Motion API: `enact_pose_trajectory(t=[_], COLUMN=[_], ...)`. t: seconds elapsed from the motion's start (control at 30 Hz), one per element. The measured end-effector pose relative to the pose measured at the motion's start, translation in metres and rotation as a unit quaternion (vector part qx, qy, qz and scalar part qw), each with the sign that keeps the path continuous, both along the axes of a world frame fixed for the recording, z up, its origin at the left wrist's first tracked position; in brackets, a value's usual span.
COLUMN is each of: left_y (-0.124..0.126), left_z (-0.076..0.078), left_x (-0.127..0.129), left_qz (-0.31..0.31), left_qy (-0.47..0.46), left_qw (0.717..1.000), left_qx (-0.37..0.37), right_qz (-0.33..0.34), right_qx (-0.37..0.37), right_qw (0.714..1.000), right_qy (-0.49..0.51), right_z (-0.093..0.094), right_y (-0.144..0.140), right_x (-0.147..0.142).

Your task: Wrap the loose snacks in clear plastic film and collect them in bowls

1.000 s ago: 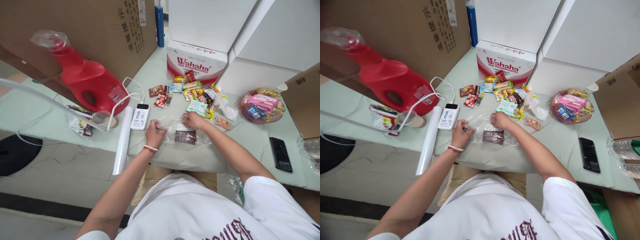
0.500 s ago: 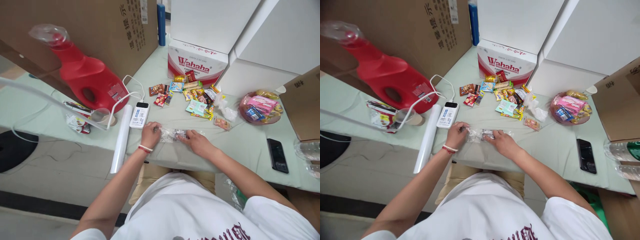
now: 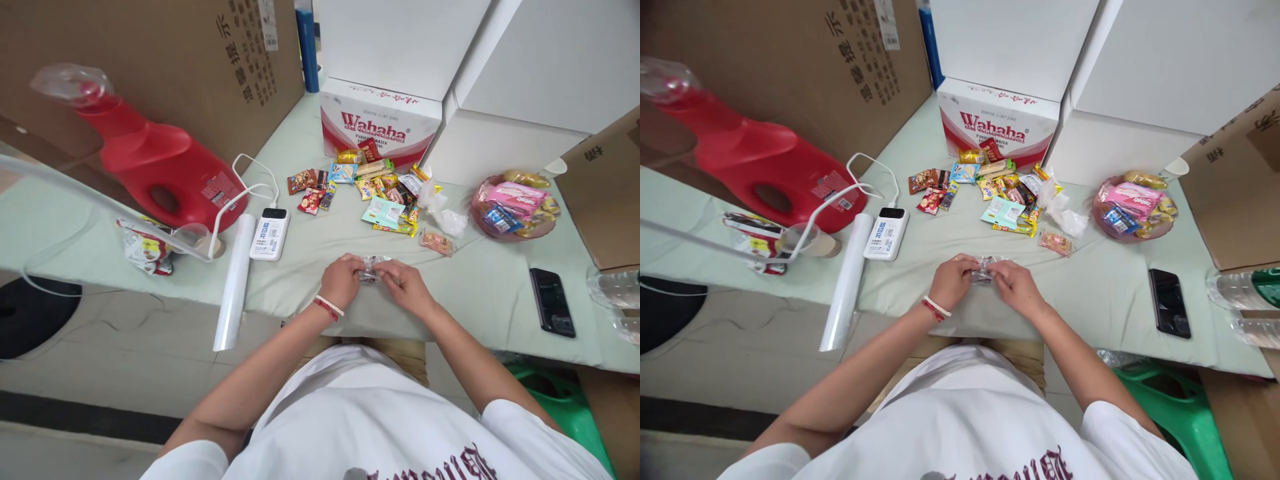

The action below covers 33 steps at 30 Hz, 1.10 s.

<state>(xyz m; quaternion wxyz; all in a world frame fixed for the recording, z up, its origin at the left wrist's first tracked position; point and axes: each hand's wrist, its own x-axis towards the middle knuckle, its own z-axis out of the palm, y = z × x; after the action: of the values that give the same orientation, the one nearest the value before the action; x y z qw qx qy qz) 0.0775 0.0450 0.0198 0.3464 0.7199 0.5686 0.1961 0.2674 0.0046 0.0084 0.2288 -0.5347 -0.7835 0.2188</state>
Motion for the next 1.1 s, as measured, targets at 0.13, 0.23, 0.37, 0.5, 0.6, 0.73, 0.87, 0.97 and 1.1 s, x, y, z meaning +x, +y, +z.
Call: enact_pose_trajectory(t=[0.13, 0.23, 0.37, 0.5, 0.6, 0.73, 0.87, 0.97, 1.1], left_y=[-0.013, -0.012, 0.002, 0.018, 0.02, 0.015, 0.004, -0.005, -0.014], left_z=[0.01, 0.013, 0.005, 0.0, 0.0, -0.001, 0.014, 0.035, 0.038], left_x=[0.002, 0.0, -0.007, -0.017, -0.023, -0.02, -0.006, -0.006, -0.032], left_qz=[-0.014, 0.036, 0.017, -0.06, -0.037, 0.036, 0.032, -0.014, -0.009], left_qy=[0.163, 0.209, 0.22, 0.227, 0.157, -0.009, -0.203, -0.331, -0.32], left_qw=[0.986, 0.973, 0.973, 0.972, 0.986, 0.988, 0.951, 0.903, 0.909], left_qx=[0.03, 0.089, 0.07, 0.02, -0.047, -0.15, -0.23, -0.273, -0.267], right_qz=[-0.203, -0.205, -0.159, -0.058, 0.01, 0.061, 0.008, -0.094, -0.296], right_qx=[0.019, 0.01, -0.059, -0.075, -0.015, 0.041, 0.051, 0.049, 0.051], right_qw=[0.976, 0.976, 0.984, 0.994, 1.0, 0.997, 0.997, 0.984, 0.905], right_qy=[-0.076, -0.08, -0.054, -0.055, -0.024, 0.029, 0.064, 0.14, 0.301], right_z=[-0.018, -0.013, 0.007, 0.013, 0.008, -0.003, -0.006, 0.001, 0.025], right_y=[0.001, 0.002, 0.003, 0.008, 0.002, -0.018, -0.033, -0.041, -0.046], right_x=[0.01, 0.006, -0.022, -0.053, -0.057, -0.044, -0.023, 0.014, 0.12])
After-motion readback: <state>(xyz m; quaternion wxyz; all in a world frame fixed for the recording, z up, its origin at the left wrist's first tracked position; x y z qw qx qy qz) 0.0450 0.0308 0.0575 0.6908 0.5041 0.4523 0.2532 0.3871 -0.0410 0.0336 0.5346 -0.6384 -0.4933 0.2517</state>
